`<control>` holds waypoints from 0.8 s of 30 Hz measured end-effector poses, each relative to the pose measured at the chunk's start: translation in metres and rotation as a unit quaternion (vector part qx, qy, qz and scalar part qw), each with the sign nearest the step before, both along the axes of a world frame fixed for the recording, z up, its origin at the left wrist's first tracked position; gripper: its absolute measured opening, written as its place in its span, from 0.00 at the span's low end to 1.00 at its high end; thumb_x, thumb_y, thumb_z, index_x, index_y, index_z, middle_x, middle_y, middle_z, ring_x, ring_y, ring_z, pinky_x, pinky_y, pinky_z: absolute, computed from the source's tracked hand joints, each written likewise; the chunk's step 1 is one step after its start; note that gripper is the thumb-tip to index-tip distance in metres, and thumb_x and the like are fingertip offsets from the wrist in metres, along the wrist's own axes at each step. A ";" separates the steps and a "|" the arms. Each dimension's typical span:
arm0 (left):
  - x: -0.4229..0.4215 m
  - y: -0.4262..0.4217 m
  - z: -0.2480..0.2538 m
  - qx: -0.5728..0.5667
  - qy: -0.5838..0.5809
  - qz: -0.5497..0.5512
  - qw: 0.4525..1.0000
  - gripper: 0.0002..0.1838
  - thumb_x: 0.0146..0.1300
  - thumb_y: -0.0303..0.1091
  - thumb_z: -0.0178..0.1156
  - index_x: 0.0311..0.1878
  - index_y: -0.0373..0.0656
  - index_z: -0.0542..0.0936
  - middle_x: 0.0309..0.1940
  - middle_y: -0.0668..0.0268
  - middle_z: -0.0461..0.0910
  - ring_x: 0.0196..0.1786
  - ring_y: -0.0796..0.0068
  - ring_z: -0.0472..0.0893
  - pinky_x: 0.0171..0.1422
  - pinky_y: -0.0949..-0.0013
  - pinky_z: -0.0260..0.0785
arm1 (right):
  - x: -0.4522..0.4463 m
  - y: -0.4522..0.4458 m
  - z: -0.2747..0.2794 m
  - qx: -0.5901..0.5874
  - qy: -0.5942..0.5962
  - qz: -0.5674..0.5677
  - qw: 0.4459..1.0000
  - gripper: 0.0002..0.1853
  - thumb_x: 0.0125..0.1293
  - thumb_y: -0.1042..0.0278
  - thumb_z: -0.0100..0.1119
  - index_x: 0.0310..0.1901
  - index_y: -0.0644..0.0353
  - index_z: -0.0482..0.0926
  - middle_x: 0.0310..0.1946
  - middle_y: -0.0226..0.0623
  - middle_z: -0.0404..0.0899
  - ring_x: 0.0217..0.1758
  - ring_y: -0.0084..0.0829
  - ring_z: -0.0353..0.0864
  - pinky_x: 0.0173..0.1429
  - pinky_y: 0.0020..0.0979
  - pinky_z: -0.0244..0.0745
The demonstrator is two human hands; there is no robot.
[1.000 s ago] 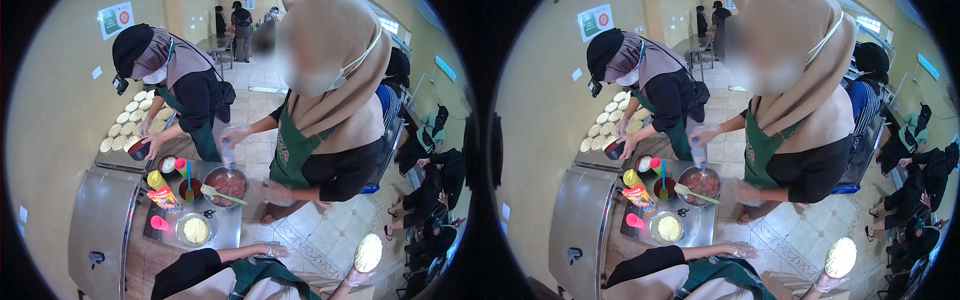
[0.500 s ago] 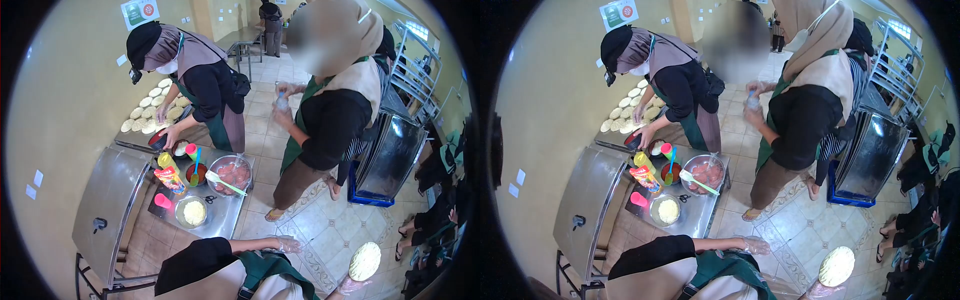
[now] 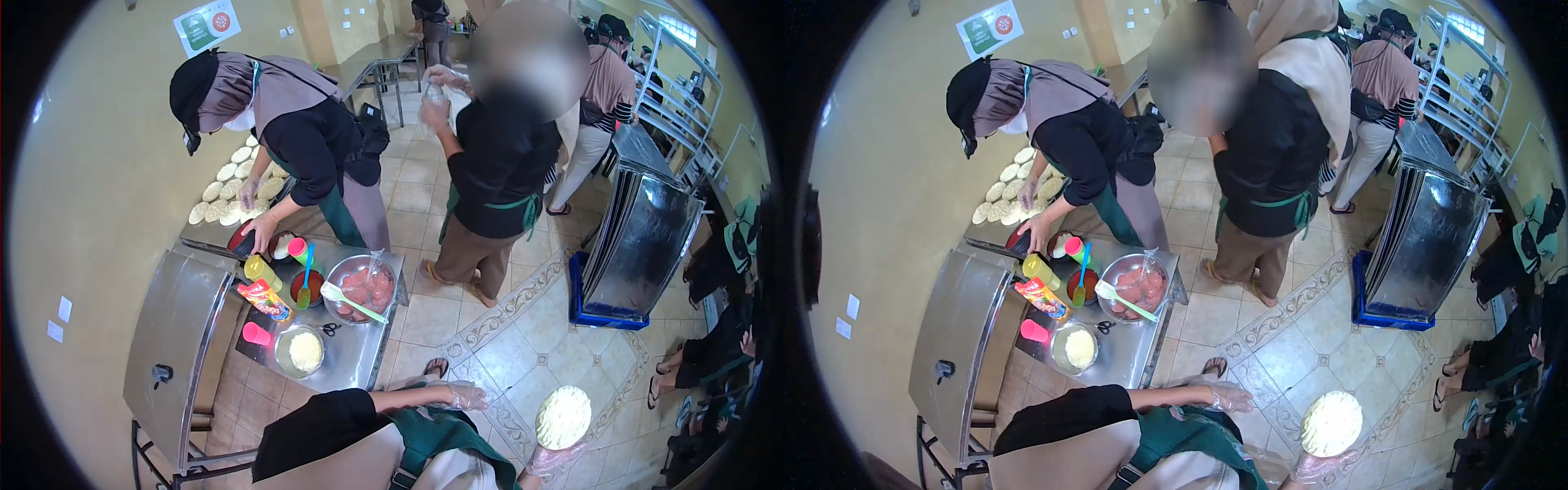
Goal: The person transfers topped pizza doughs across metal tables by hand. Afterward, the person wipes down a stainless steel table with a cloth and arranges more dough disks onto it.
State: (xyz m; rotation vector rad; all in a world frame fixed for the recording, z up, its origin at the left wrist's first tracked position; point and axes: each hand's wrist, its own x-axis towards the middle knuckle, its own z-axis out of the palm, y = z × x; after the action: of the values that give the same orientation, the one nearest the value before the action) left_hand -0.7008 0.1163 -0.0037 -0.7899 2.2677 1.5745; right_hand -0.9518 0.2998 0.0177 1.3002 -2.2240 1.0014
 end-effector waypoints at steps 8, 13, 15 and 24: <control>-0.023 -0.092 -0.030 -0.019 -0.011 0.014 1.000 0.41 0.58 0.66 0.46 0.61 0.36 0.66 0.53 0.50 0.74 0.56 0.52 0.72 0.61 0.61 0.63 | -0.030 -0.099 0.012 0.079 -0.015 0.051 0.995 0.29 0.57 0.54 0.57 0.54 0.69 0.70 0.51 0.47 0.76 0.56 0.41 0.73 0.70 0.39 0.51; -0.033 -0.174 -0.003 -0.043 0.023 0.059 0.997 0.39 0.60 0.64 0.44 0.59 0.36 0.68 0.52 0.44 0.72 0.54 0.46 0.72 0.59 0.56 0.63 | -0.050 -0.198 0.023 -0.041 -0.311 0.182 0.932 0.32 0.63 0.54 0.54 0.62 0.68 0.59 0.57 0.44 0.71 0.58 0.37 0.71 0.70 0.38 0.53; -0.035 -0.208 -0.007 -0.043 0.014 0.075 0.996 0.40 0.60 0.65 0.43 0.60 0.36 0.67 0.53 0.44 0.72 0.56 0.46 0.71 0.60 0.57 0.62 | -0.055 -0.244 0.025 -0.077 -0.323 0.211 0.919 0.31 0.65 0.49 0.47 0.61 0.65 0.61 0.56 0.42 0.72 0.59 0.36 0.70 0.72 0.39 0.44; -0.039 -0.337 -0.041 0.030 0.028 0.204 0.978 0.45 0.58 0.69 0.44 0.63 0.35 0.63 0.61 0.45 0.64 0.64 0.53 0.64 0.68 0.62 0.54 | -0.070 -0.372 0.034 -0.070 -0.346 0.207 0.912 0.35 0.66 0.41 0.40 0.63 0.62 0.59 0.56 0.41 0.72 0.62 0.33 0.67 0.75 0.43 0.30</control>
State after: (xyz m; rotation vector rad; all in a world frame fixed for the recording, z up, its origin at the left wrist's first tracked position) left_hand -0.7397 -0.2202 -0.0446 -1.2732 2.1799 1.8456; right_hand -1.0220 -0.0725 0.0519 1.5540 -2.3061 2.0073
